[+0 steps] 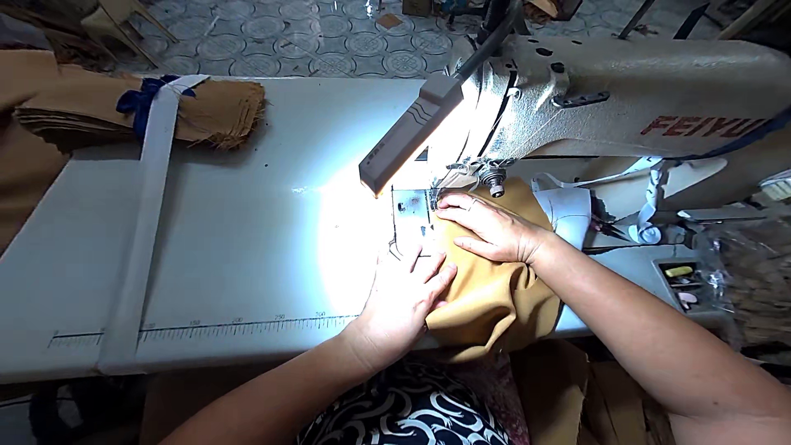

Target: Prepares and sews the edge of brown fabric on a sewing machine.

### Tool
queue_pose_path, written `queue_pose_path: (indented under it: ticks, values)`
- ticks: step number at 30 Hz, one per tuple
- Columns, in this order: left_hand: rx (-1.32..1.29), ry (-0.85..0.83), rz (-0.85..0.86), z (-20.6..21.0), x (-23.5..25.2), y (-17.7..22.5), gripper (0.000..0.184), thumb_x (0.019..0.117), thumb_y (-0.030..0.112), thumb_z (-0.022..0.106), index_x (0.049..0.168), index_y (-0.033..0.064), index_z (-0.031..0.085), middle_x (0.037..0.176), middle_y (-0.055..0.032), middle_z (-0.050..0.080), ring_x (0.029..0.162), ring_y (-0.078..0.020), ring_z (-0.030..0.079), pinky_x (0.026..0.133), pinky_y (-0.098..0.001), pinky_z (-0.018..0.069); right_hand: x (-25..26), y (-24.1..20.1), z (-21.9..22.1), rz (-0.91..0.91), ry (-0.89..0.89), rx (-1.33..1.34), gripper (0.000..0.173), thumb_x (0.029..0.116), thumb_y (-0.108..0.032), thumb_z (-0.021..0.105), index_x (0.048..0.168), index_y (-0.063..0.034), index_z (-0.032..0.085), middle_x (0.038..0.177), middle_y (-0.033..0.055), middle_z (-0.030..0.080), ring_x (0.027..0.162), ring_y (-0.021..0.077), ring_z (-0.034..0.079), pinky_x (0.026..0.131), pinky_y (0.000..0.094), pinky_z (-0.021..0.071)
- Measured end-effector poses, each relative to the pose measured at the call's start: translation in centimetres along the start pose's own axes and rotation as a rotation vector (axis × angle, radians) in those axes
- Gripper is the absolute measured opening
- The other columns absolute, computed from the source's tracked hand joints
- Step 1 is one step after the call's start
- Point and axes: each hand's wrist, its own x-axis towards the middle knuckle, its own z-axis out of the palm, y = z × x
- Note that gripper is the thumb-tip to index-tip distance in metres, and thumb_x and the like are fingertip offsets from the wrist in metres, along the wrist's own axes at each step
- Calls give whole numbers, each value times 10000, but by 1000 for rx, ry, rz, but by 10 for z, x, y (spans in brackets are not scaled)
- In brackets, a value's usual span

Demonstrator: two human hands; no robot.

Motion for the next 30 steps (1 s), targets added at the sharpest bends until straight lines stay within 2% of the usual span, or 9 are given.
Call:
queue_pose_path:
  ticks: [3, 5, 9, 13, 15, 20, 24, 28, 30]
  values:
    - [1, 22, 5, 2, 4, -3, 455, 1013, 277, 536, 1463, 235, 591, 1533, -40, 542, 1477, -404, 390, 1026, -747, 343, 1, 7, 1, -7, 25, 8, 502, 958, -255, 524, 1362, 28, 616, 1463, 211, 546, 1392, 333, 501, 1173, 433, 380]
    - [32, 76, 24, 5, 8, -10, 435, 1021, 301, 509, 1437, 233, 618, 1509, -46, 564, 1438, -392, 443, 996, -718, 376, 4, 8, 0, -4, 33, -20, 500, 955, -242, 522, 1364, 32, 613, 1452, 212, 558, 1376, 334, 519, 1164, 430, 393]
    - [48, 45, 36, 2, 15, -15, 432, 1020, 253, 521, 1443, 232, 609, 1518, -64, 549, 1441, -399, 435, 1034, -757, 329, 10, 8, -6, 16, 19, -27, 468, 943, -224, 546, 1318, 40, 638, 1387, 244, 608, 1330, 392, 558, 1139, 490, 404]
    - [62, -18, 23, -3, 18, -14, 449, 1026, 233, 521, 1470, 251, 579, 1542, -62, 523, 1468, -405, 397, 1054, -751, 315, 13, 13, -5, 5, 21, -22, 463, 935, -225, 545, 1302, 38, 647, 1356, 241, 630, 1296, 384, 588, 1113, 488, 432]
    - [45, -50, 12, -5, 20, -15, 466, 1016, 211, 533, 1479, 249, 569, 1559, -60, 502, 1485, -405, 367, 1064, -773, 274, 14, 14, -6, 8, 23, -17, 454, 936, -220, 546, 1294, 39, 648, 1330, 240, 643, 1276, 378, 600, 1104, 492, 439]
    - [48, -77, 8, -10, 25, -17, 470, 1009, 252, 556, 1479, 249, 568, 1566, -61, 493, 1495, -388, 355, 1109, -758, 227, 18, 20, -5, -4, 24, -11, 438, 944, -216, 548, 1274, 54, 649, 1211, 251, 685, 1152, 396, 660, 1015, 527, 493]
    - [81, -74, 26, -11, 31, -21, 489, 1004, 225, 553, 1493, 232, 558, 1573, -73, 488, 1506, -390, 341, 1131, -765, 160, 22, 23, -10, 83, -35, -13, 441, 984, -202, 544, 1337, 52, 619, 1291, 273, 655, 1240, 420, 621, 1084, 548, 441]
    - [95, -45, 59, -11, 33, -23, 490, 991, 231, 573, 1481, 219, 568, 1543, -71, 522, 1456, -395, 407, 1089, -733, 260, 29, 0, -26, 336, -115, 72, 405, 1049, -197, 535, 1413, -32, 600, 1392, 230, 616, 1338, 382, 558, 1145, 569, 377]
    - [77, -48, 72, -10, 35, -24, 504, 976, 173, 584, 1480, 192, 569, 1529, -101, 533, 1419, -412, 440, 1050, -712, 305, 20, -27, -37, 377, -66, 31, 356, 1063, -146, 503, 1366, -8, 629, 1346, 240, 633, 1294, 377, 587, 1123, 538, 414]
